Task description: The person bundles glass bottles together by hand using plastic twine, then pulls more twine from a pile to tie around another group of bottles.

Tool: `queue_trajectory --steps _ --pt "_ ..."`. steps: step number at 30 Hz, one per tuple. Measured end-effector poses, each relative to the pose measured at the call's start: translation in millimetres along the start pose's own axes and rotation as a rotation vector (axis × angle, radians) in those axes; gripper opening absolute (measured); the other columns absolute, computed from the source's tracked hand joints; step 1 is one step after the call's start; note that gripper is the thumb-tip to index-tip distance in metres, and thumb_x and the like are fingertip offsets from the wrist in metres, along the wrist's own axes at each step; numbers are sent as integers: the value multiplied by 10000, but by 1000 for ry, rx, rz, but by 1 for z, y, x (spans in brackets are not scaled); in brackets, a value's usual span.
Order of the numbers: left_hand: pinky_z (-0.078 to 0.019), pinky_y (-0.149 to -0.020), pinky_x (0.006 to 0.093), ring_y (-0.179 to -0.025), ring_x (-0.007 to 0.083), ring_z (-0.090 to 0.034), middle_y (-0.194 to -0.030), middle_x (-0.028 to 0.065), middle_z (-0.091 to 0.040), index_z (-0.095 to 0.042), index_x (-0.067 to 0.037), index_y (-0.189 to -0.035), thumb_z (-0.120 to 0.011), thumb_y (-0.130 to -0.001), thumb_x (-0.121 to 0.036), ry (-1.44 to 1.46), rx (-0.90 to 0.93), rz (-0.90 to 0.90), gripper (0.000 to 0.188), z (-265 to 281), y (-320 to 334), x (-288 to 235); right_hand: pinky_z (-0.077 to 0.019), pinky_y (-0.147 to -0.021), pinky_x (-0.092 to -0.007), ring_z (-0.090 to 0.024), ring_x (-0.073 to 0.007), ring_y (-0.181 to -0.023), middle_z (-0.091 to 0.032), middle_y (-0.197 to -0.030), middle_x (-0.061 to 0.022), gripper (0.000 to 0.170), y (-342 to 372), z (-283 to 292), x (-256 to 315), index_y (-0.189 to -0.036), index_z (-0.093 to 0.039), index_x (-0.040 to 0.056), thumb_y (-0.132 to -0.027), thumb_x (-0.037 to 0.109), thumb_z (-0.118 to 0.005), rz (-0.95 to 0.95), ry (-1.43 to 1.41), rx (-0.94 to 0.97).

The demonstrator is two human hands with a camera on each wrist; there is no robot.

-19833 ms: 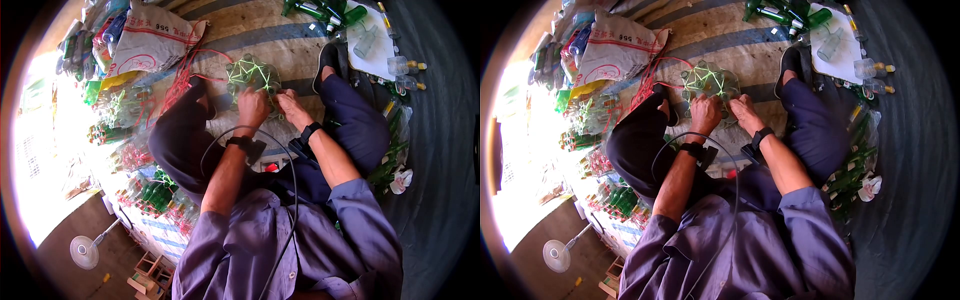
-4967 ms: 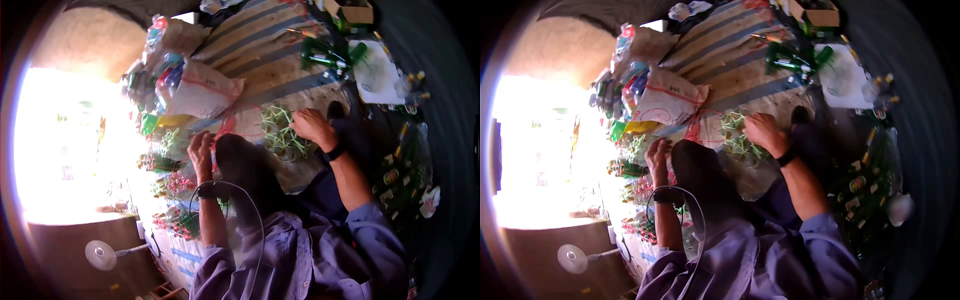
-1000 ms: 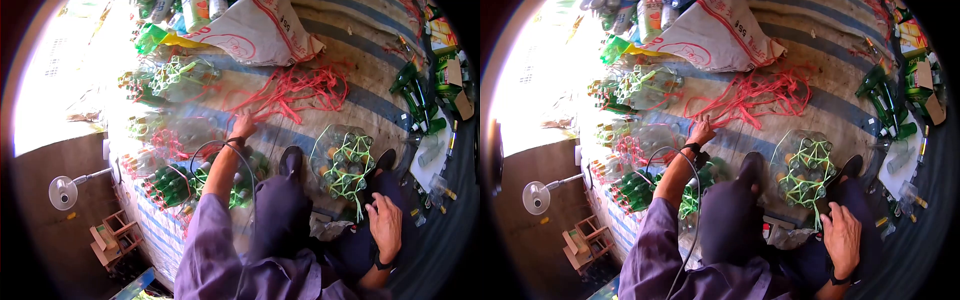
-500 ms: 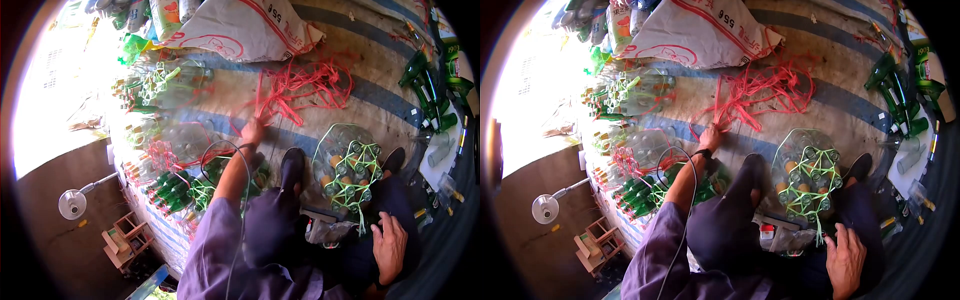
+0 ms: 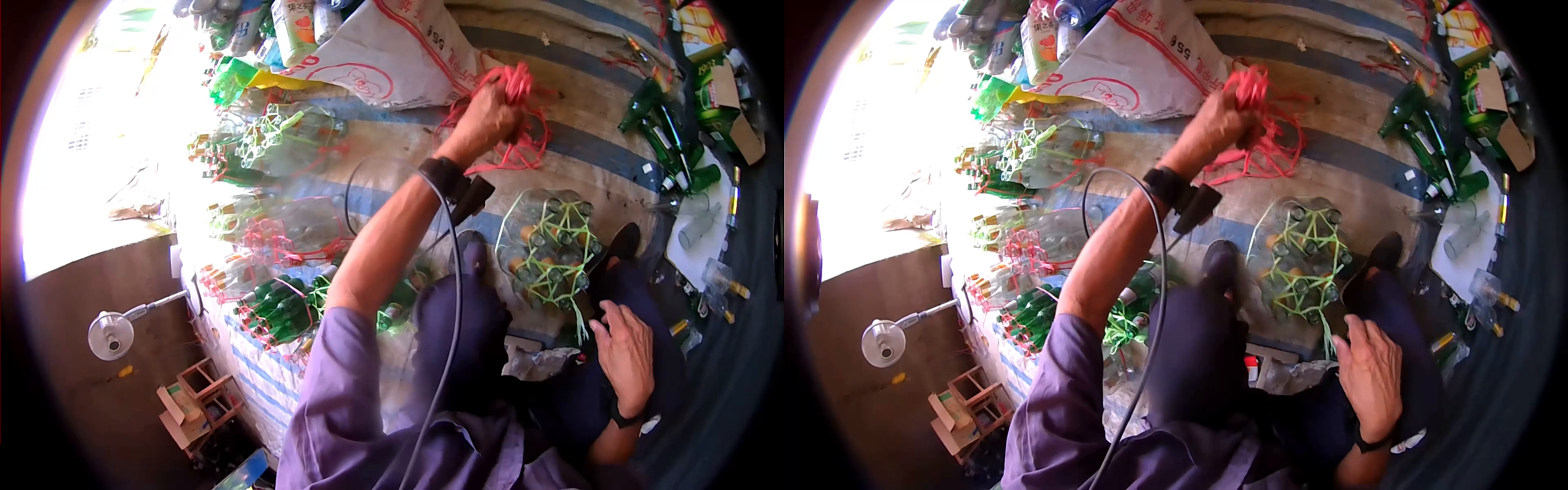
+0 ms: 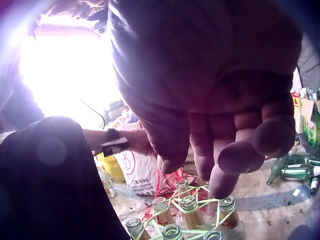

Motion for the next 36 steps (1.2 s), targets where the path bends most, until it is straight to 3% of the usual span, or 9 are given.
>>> queue_trajectory --steps 3,6,10,12,13,19,26,31,36 --pt "-526 -642 402 -747 311 -663 -818 196 -657 -645 -2 -951 -676 -778 -198 214 23 319 263 -4 -12 -23 -468 -724 -469 -609 -374 -858 -614 -902 -169 299 4 -1 1 -1116 -589 5 -865 146 -669 39 6 -48" --pt "-530 -734 414 -891 355 -671 -967 251 -668 -635 19 -986 -707 -806 -319 2 89 -11 389 -10 3 -18 -469 -719 -472 -609 -376 -842 -610 -890 -167 287 6 -1 2 -1099 -589 5 -864 148 -670 54 -8 -48" --pt "-519 -775 446 -929 361 -682 -1006 275 -661 -533 53 -1252 -727 -800 -385 -93 -47 317 658 -6 85 5 -472 -703 -481 -609 -385 -816 -605 -862 -169 244 11 -4 -1 -1039 -592 6 -863 153 -676 93 -42 -101" --pt "-522 -618 370 -660 279 -704 -854 184 -661 -628 33 -1021 -629 -884 -238 -156 75 192 304 -10 138 29 -472 -701 -485 -609 -391 -812 -607 -857 -175 239 12 -5 -2 -1027 -594 4 -862 154 -678 104 -36 -106" --pt "-513 -596 348 -645 245 -702 -847 164 -655 -639 43 -915 -591 -912 -210 8 48 481 257 -10 164 15 -471 -698 -489 -609 -397 -807 -608 -851 -182 234 12 -6 -2 -1015 -597 1 -861 155 -680 107 -28 -102" --pt "-532 -714 404 -805 346 -691 -846 225 -681 -669 29 -997 -613 -906 -250 -91 -189 556 299 -46 337 7 -472 -707 -500 -613 -411 -820 -630 -850 -201 211 10 -6 -5 -983 -609 9 -857 159 -685 152 -2 -149" --pt "-536 -664 436 -819 334 -675 -831 177 -682 -667 -20 -917 -591 -870 -161 -246 129 775 167 -89 513 -2 -482 -731 -490 -625 -411 -821 -655 -852 -215 236 9 -16 4 -1015 -646 -12 -858 160 -684 171 17 -151" --pt "-549 -613 385 -803 278 -623 -796 90 -602 -620 -97 -765 -596 -766 -115 -644 398 243 30 -115 597 21 -479 -730 -485 -633 -412 -826 -661 -844 -222 238 4 -17 0 -1010 -650 -32 -865 156 -672 138 7 -134" --pt "-549 -634 391 -807 279 -638 -823 106 -631 -632 -73 -783 -591 -780 -119 -458 237 409 61 -118 587 24 -469 -728 -496 -625 -429 -840 -656 -819 -230 261 1 -21 -8 -1004 -650 -33 -881 196 -652 164 43 -155"
Point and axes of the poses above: each hand's wrist, its own y-axis away from the middle knuckle, its own z-axis out of the back of the hand, x = y × z, the point moved 4 cm from there along -y, towards the middle knuckle
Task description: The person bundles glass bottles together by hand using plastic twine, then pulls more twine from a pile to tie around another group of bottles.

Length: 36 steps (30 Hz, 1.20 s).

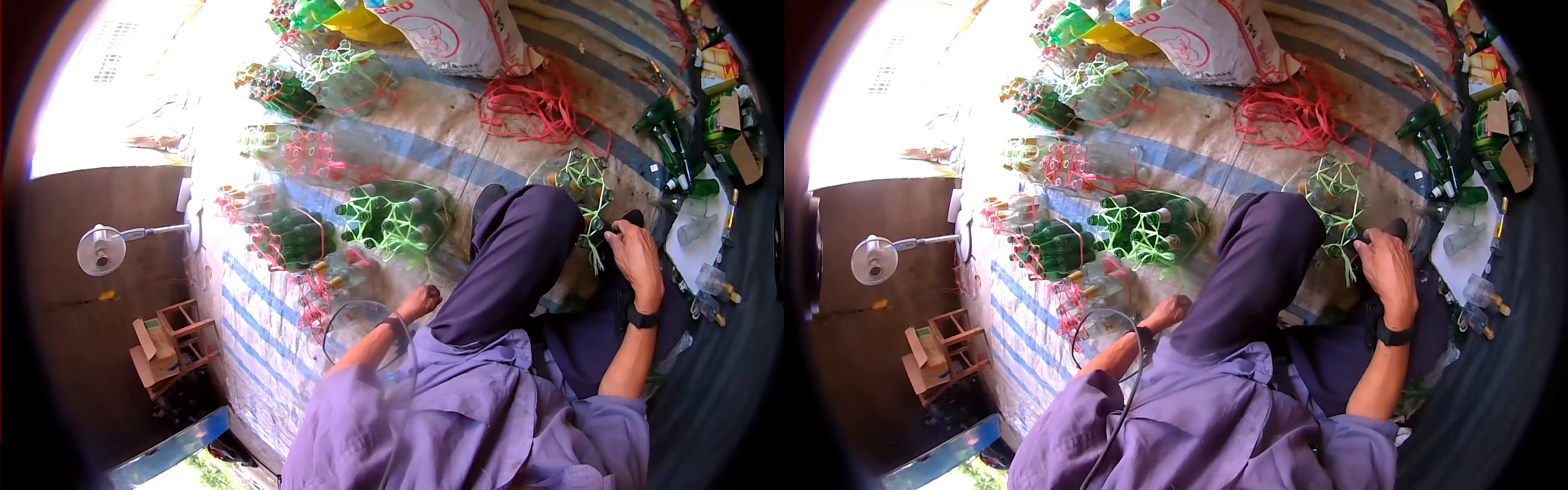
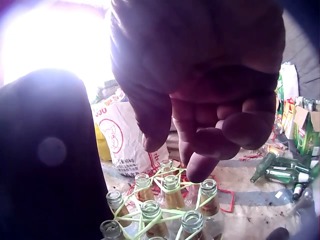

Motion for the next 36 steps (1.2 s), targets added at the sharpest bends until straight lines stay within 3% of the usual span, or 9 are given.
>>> queue_trajectory --steps 4,9,14,16,18,26,28,34,36 --pt "-552 -641 345 -745 248 -682 -899 130 -697 -680 -29 -906 -601 -845 -155 266 13 275 161 -20 -8 19 -467 -736 -503 -623 -436 -845 -651 -820 -243 250 1 4 3 -978 -652 -29 -880 201 -649 -23 -31 8" --pt "-536 -613 301 -692 192 -673 -874 107 -706 -677 2 -1020 -621 -873 -237 548 132 313 285 -32 14 26 -469 -742 -506 -626 -437 -851 -650 -828 -250 216 5 0 -3 -918 -654 -18 -869 193 -657 6 -23 -25" --pt "-521 -658 311 -743 185 -628 -863 108 -671 -654 44 -1025 -607 -871 -242 766 75 566 328 19 -15 -3 -478 -746 -512 -628 -433 -852 -649 -828 -247 223 15 5 -10 -842 -632 -13 -864 207 -664 -6 -50 -63" --pt "-512 -647 304 -740 177 -627 -868 111 -671 -661 47 -998 -609 -874 -248 799 -20 535 324 31 -42 -2 -476 -745 -513 -625 -437 -851 -647 -822 -247 233 17 8 -14 -827 -622 -17 -865 209 -663 -17 -42 -76" --pt "-506 -619 293 -704 166 -644 -785 104 -678 -673 46 -916 -633 -875 -263 773 -73 432 314 60 -70 -15 -505 -740 -468 -661 -407 -828 -676 -828 -243 249 20 10 -19 -983 -670 -42 -865 178 -665 -15 -22 -69" --pt "-501 -726 386 -788 254 -650 -851 156 -684 -664 41 -980 -601 -884 -229 462 -271 200 293 178 -170 -101 -474 -770 -514 -630 -438 -868 -659 -848 -250 240 32 14 -28 -912 -647 -23 -873 213 -661 3 -127 -176" --pt "-519 -691 373 -736 269 -688 -802 165 -706 -685 25 -970 -613 -888 -268 220 -371 -121 313 184 -194 -109 -476 -775 -510 -631 -437 -871 -663 -857 -249 243 34 14 -31 -924 -651 -23 -875 214 -660 12 -114 -174" --pt "-525 -759 383 -850 288 -689 -878 186 -708 -688 21 -955 -611 -867 -286 498 -310 48 328 207 -215 -144 -485 -776 -501 -632 -442 -880 -669 -885 -252 260 35 22 -32 -956 -659 -27 -879 222 -662 3 -144 -164" --pt "-505 -771 351 -820 207 -652 -869 137 -698 -671 33 -967 -613 -904 -294 392 -257 16 338 208 -217 -147 -487 -774 -501 -632 -443 -880 -670 -884 -252 266 38 23 -35 -957 -659 -28 -879 226 -663 -3 -144 -155"
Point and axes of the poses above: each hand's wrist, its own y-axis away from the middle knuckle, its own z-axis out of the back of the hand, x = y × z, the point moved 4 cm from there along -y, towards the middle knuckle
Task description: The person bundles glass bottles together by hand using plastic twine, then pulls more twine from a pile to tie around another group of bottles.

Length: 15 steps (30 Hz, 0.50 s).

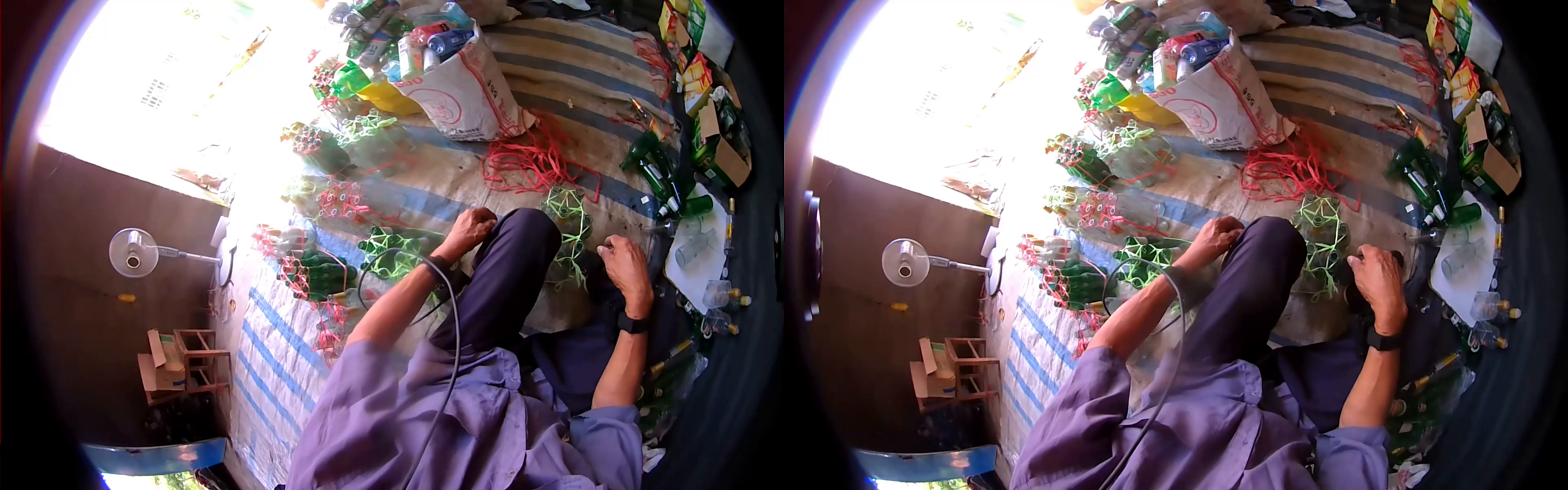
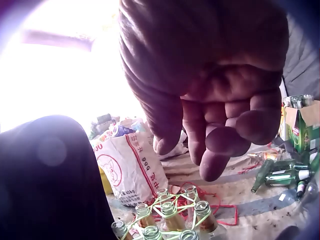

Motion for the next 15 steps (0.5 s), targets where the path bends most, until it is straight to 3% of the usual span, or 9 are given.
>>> queue_trajectory --steps 6,8,9,10,12,14,15 --pt "-513 -750 379 -830 258 -671 -881 160 -706 -683 24 -961 -629 -872 -330 -103 29 45 370 3 -6 13 -488 -765 -505 -637 -442 -870 -673 -862 -244 266 3 8 -4 -957 -661 -26 -884 231 -656 50 -24 -45" --pt "-525 -737 380 -826 287 -676 -908 154 -703 -694 -18 -954 -632 -858 -251 -328 26 -293 259 -4 -17 48 -488 -760 -506 -635 -444 -865 -675 -861 -241 262 2 11 -2 -952 -662 -22 -888 232 -653 43 -23 -54" --pt "-539 -714 382 -802 297 -675 -927 139 -688 -699 -71 -957 -606 -851 -134 -392 68 -237 155 2 -5 3 -488 -760 -506 -635 -444 -865 -675 -861 -241 262 2 12 -1 -952 -662 -22 -888 232 -653 44 -27 -55" --pt "-539 -714 382 -802 297 -675 -927 139 -688 -699 -71 -957 -606 -851 -134 -394 70 -237 155 1 -9 17 -488 -758 -505 -637 -442 -864 -675 -858 -241 261 1 12 0 -948 -663 -21 -888 232 -654 38 -36 -51" --pt "-547 -671 374 -772 279 -674 -932 124 -671 -685 -76 -926 -587 -828 -54 -600 120 -529 140 -8 -18 20 -488 -755 -505 -638 -441 -862 -675 -855 -241 260 -3 14 0 -944 -663 -21 -888 233 -654 23 -41 -52" --pt "-550 -644 371 -774 265 -678 -930 124 -672 -656 -44 -873 -606 -798 -58 -571 146 -467 91 -20 -24 22 -486 -758 -512 -637 -443 -857 -676 -850 -245 266 -5 13 2 -934 -660 -26 -891 237 -652 27 -29 -49" --pt "-555 -639 368 -769 262 -680 -925 120 -669 -648 -39 -850 -608 -788 -57 -417 126 -299 76 -21 -27 18 -486 -758 -512 -637 -443 -857 -676 -850 -245 266 -5 13 0 -934 -660 -26 -891 237 -652 22 -24 -44"
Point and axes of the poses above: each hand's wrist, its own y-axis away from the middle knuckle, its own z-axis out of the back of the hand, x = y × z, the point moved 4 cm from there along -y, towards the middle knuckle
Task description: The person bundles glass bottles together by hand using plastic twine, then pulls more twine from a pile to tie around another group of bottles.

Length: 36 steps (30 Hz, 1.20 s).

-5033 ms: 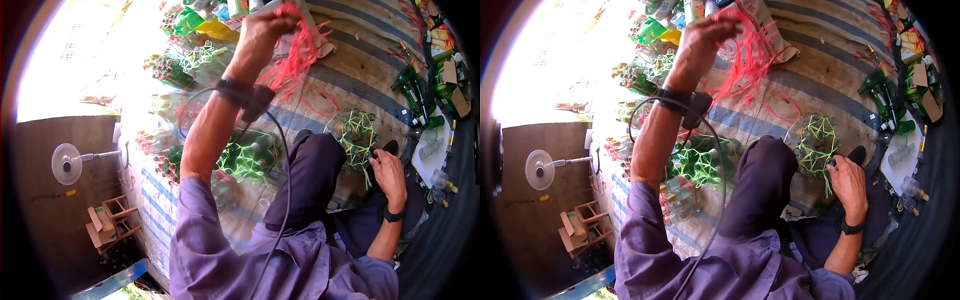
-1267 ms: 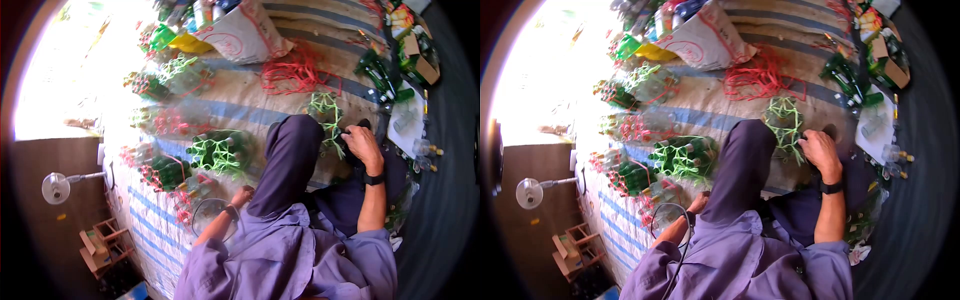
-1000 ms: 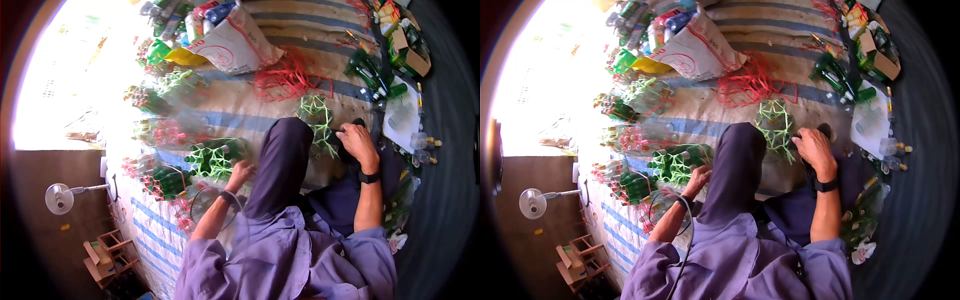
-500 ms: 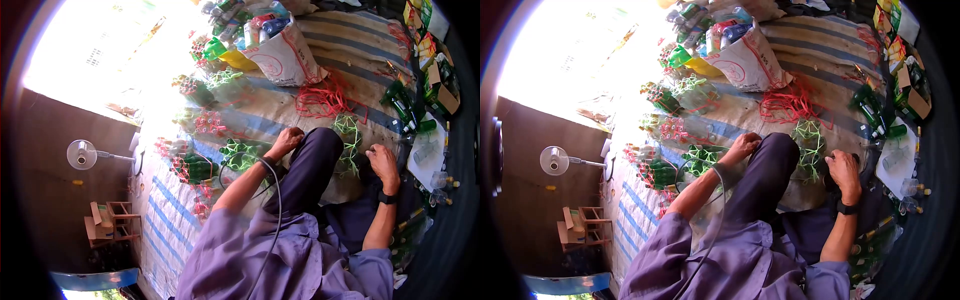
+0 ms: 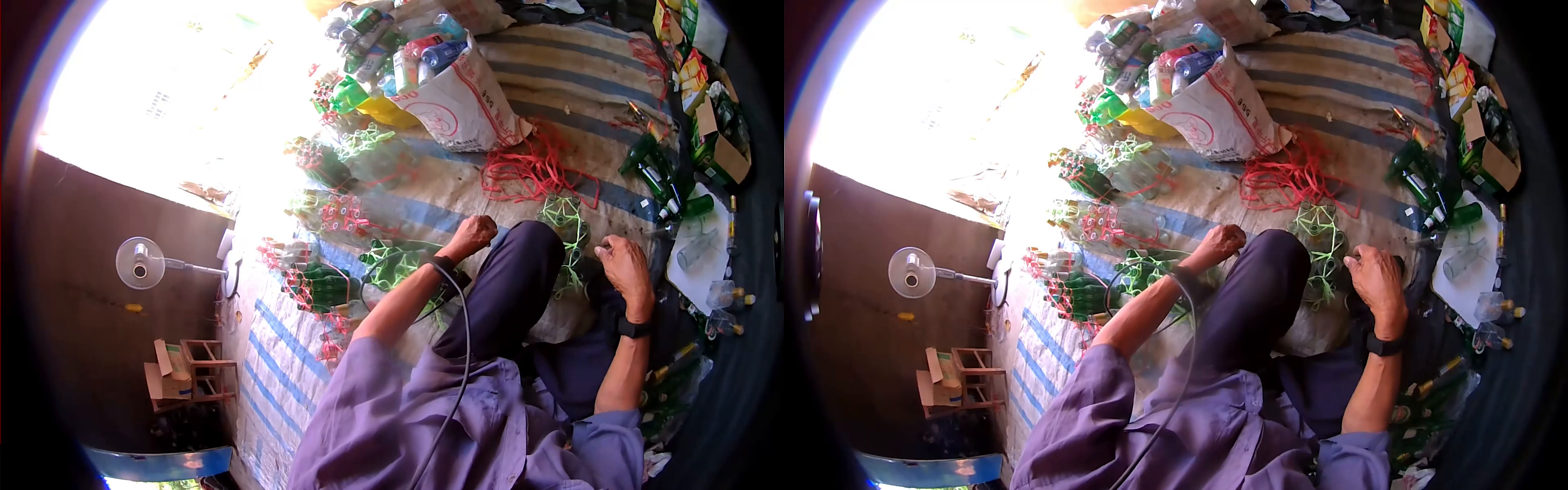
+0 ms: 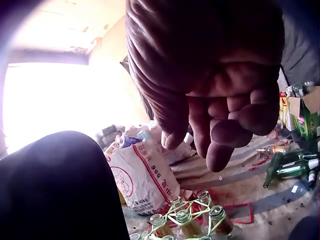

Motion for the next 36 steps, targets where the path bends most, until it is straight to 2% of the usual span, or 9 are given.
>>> queue_trajectory --steps 1,3,6,8,18,23,27,30,36 --pt "-559 -635 366 -765 259 -681 -920 115 -667 -639 -35 -828 -610 -777 -56 160 -10 158 62 1 -5 -1 -495 -751 -494 -647 -430 -840 -678 -854 -244 267 -2 0 -1 -950 -662 -32 -891 229 -656 11 0 3" --pt "-556 -674 397 -780 295 -699 -895 157 -703 -680 -38 -937 -635 -842 -206 -99 -90 -120 198 -38 -27 44 -504 -743 -476 -657 -417 -824 -680 -858 -243 270 -6 4 1 -965 -663 -37 -890 222 -660 21 4 -1" --pt "-542 -748 444 -873 363 -688 -941 191 -712 -637 -9 -1083 -645 -845 -238 112 14 216 330 -20 -38 0 -520 -697 -383 -682 -289 -739 -700 -834 -189 267 -5 16 16 -1028 -665 -44 -888 182 -682 -12 -253 82" --pt "-522 -827 442 -969 368 -663 -1056 214 -680 -589 10 -1182 -667 -830 -239 88 -15 126 438 -22 -44 -17 -499 -665 -289 -630 -139 -701 -697 -807 -113 249 -4 27 36 -1072 -661 -43 -890 123 -691 -3 -513 125" --pt "-418 -1014 436 -1197 376 -470 -1366 201 -462 -435 -3 -1357 -652 -758 -150 -147 91 -249 653 -42 -89 -64 -439 -601 -232 -525 -45 -688 -585 -750 6 211 -59 22 39 -1036 -643 -66 -939 120 -665 -84 -777 68" --pt "-424 -916 452 -1186 329 -467 -1387 183 -451 -423 -37 -1380 -581 -799 -145 -343 234 -274 612 -76 -106 -67 -460 -600 -273 -565 -99 -664 -625 -740 -35 213 -60 20 25 -1008 -643 -56 -922 135 -684 7 -433 -53" --pt "-397 -839 433 -1154 294 -482 -1374 160 -470 -441 -63 -1365 -558 -823 -198 -501 -65 -458 570 -84 -106 -71 -484 -609 -323 -618 -194 -630 -665 -735 -132 214 -65 28 23 -999 -653 -41 -903 146 -692 34 -316 -102" --pt "-396 -886 468 -1190 316 -481 -1408 151 -458 -453 -87 -1360 -565 -835 -217 -469 140 -316 552 -91 -108 -64 -493 -621 -334 -639 -226 -647 -675 -761 -170 238 -65 29 24 -1015 -655 -58 -905 151 -685 54 -261 -115" --pt "-370 -953 598 -1275 368 -444 -1489 145 -393 -492 -209 -1382 -607 -848 -326 -592 18 -521 559 -108 -119 -69 -476 -607 -417 -647 -343 -695 -656 -738 -161 189 -62 30 22 -929 -650 6 -886 185 -695 44 -243 -139"
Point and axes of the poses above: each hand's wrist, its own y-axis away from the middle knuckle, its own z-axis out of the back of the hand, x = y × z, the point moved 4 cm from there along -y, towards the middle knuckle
